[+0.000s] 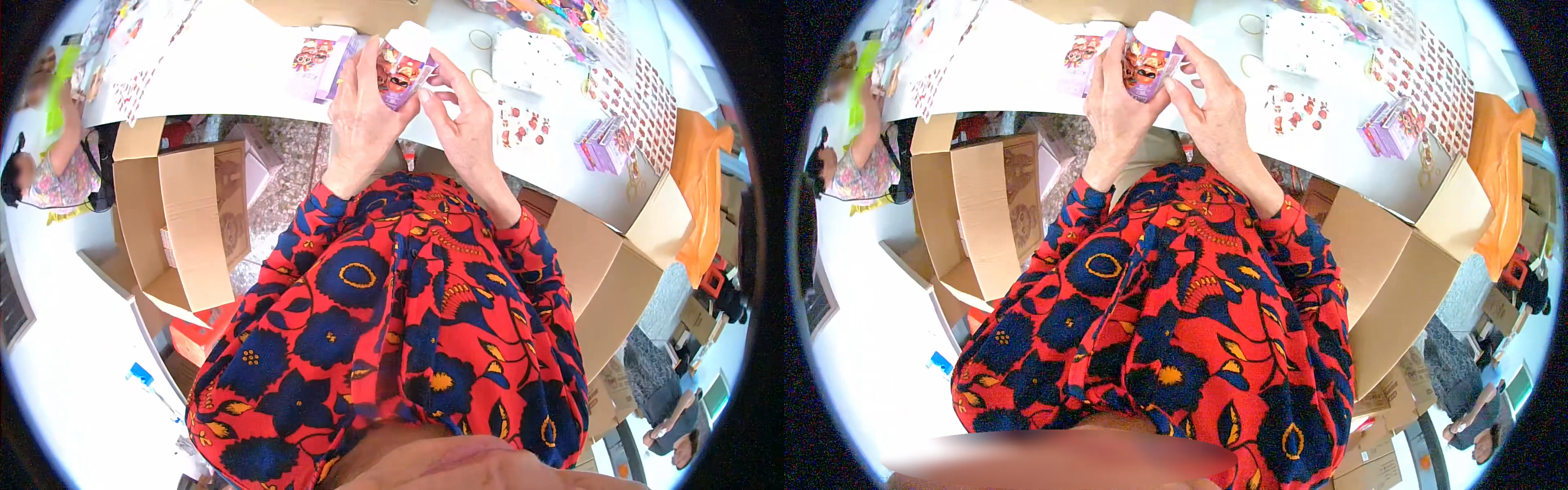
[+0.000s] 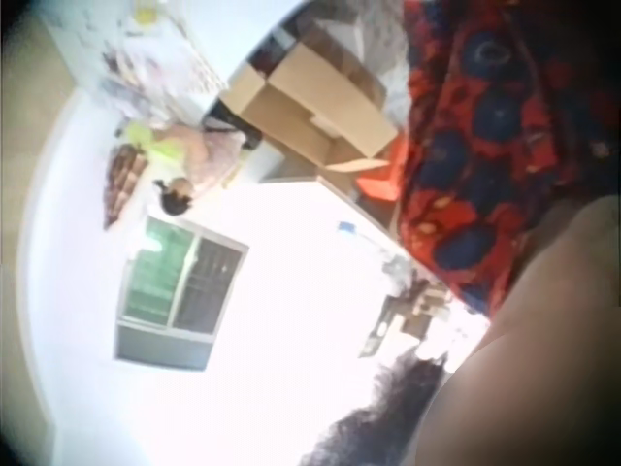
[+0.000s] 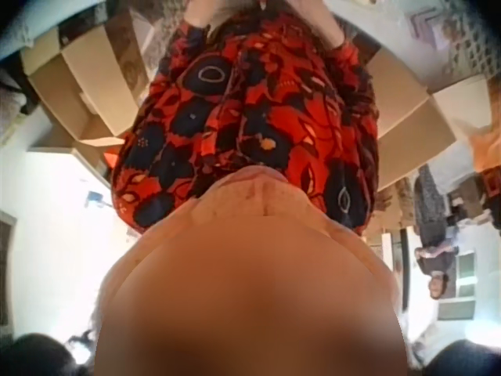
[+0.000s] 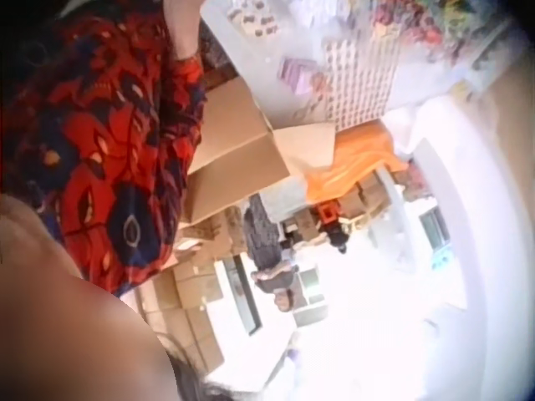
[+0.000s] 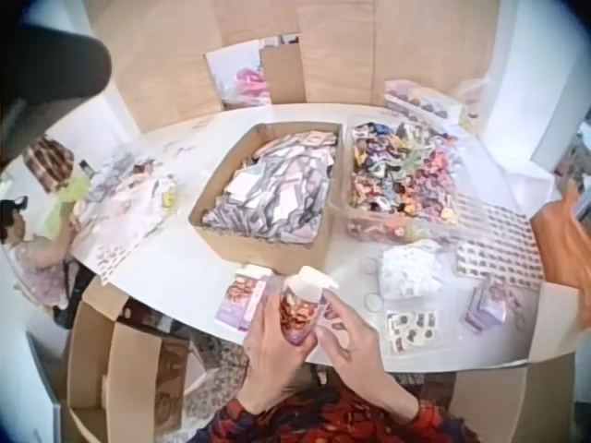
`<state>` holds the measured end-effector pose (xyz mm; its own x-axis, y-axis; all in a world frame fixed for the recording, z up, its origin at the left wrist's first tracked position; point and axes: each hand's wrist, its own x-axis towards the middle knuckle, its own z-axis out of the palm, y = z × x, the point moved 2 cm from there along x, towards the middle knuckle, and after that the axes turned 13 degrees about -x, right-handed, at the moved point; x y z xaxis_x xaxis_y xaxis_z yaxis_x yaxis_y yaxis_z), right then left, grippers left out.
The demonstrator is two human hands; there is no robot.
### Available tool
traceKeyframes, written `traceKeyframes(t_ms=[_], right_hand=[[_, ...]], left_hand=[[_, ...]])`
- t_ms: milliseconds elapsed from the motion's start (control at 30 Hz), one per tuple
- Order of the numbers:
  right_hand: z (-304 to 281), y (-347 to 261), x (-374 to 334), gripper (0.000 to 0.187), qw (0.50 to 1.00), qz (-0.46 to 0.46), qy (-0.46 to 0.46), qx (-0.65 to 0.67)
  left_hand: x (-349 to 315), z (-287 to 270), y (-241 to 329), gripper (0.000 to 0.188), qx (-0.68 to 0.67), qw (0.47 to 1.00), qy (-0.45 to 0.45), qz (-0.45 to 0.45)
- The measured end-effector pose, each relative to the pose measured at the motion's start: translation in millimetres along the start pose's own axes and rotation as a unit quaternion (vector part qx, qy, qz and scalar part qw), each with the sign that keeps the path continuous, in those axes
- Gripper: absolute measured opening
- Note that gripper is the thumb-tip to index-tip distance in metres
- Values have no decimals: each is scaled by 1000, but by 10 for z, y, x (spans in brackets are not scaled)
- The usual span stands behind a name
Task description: Assembling and packing small toy boxes into a larger shipping carton.
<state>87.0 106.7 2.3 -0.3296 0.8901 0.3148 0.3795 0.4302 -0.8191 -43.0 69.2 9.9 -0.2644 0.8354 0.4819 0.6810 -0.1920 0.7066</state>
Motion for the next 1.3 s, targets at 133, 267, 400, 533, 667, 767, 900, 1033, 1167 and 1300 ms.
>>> traceKeyframes(t_ms=[133,267,400,533,667,767,900,1033,1167,1300], right_hand=[[33,-39,21,41,999,27,16,13],[7,-25,39,39,997,38,60,22],[-196,113,64,40,996,67,15,57],[-423,173,91,39,979,80,-75,171],[-471,151,33,38,978,72,-94,169],[-465,104,-10,32,993,33,-62,92],[-522,40,17,19,998,21,-57,-4],[-545,56,-3,12,994,18,-84,64],[-590,-26,-25,10,992,33,-97,72],[-650,-75,-30,11,993,30,-91,64]], left_hand=[[8,133,24,78,14,998,47,41],[7,207,114,78,5,996,68,59],[-19,150,197,78,-82,996,29,37],[-50,116,185,74,-172,981,-87,31],[-37,129,187,71,-218,963,-156,0],[-41,140,207,64,-205,966,-159,-18],[-28,117,227,58,-225,953,-191,-73],[-39,110,164,55,-299,932,-189,-85],[-58,154,127,60,-369,922,-113,-3],[-106,143,322,68,-544,825,-65,-137]])
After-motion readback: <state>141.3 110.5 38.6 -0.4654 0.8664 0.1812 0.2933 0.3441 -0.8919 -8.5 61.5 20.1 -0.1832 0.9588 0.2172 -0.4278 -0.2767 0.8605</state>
